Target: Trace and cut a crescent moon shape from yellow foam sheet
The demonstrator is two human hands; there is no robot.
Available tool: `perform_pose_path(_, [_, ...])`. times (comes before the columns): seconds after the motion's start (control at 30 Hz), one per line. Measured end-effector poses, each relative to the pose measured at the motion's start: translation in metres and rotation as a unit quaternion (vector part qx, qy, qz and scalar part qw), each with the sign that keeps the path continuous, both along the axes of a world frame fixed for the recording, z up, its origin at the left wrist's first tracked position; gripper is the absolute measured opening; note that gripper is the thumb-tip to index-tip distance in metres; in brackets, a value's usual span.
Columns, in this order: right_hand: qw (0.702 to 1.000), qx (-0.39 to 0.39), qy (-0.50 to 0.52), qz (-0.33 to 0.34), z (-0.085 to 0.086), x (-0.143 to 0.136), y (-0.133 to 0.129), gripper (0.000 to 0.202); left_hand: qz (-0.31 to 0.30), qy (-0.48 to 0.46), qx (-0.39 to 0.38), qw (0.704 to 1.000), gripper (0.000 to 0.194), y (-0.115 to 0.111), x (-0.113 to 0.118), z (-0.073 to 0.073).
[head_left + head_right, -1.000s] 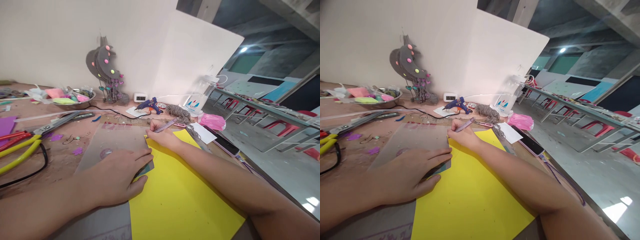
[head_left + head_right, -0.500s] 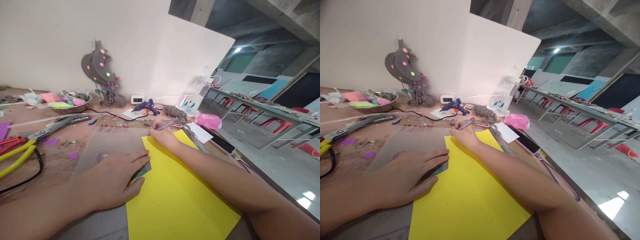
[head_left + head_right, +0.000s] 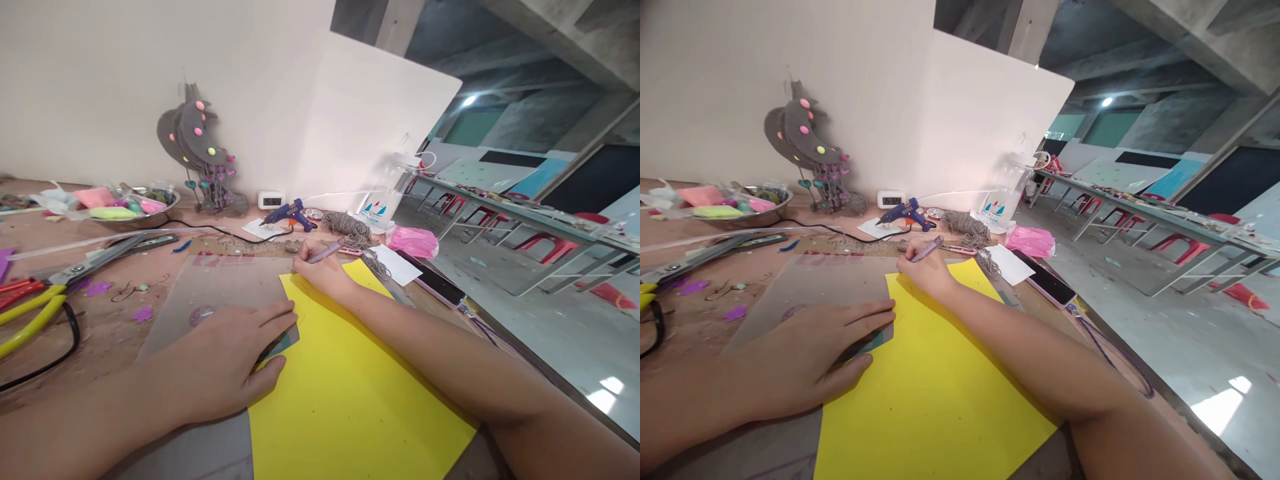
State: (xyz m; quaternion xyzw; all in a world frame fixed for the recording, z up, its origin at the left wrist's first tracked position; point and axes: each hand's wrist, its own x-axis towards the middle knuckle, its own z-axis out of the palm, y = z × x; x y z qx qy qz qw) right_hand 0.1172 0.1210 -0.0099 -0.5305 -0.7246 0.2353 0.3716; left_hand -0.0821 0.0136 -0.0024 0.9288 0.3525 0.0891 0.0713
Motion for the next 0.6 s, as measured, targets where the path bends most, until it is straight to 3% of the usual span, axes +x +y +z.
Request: perform_pose_path(0.6, [0.999, -0.007, 0.006, -0.042, 0.007, 0.011, -0.002, 0.017, 0.01, -0.015, -0.008, 1.0, 0.049, 0.0, -0.001, -0.003])
